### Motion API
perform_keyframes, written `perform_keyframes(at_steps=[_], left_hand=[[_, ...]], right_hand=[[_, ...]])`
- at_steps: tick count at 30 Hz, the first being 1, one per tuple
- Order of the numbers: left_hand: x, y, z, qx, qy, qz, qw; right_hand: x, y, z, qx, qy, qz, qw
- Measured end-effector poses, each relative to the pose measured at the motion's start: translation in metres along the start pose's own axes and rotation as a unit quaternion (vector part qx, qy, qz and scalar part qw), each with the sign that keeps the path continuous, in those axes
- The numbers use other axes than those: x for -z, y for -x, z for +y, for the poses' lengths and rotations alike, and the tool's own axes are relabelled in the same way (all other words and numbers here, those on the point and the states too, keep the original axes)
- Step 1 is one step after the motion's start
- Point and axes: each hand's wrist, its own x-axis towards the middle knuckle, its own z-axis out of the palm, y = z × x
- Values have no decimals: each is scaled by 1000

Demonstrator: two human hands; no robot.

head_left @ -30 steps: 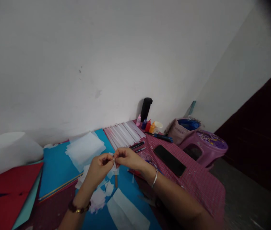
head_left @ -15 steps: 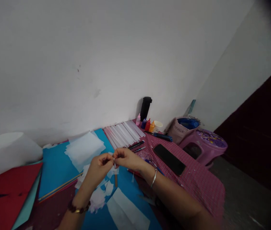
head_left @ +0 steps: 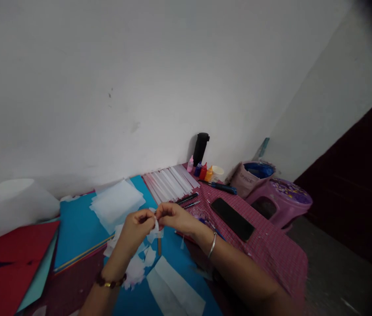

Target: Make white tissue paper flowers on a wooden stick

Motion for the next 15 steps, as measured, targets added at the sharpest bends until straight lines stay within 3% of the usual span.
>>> perform_keyframes(at_steps=[6, 11, 15], left_hand=[[-1, -4, -9, 52, 122, 76, 988], [-3, -3, -8, 69, 160, 95, 980], [-6, -4, -11, 71, 200, 94, 973]], right_hand=[[-7, 5, -3, 67, 46, 9, 997], [-11, 5, 1, 100, 174, 49, 979], [-11, 4, 4, 125, 219, 72, 965]])
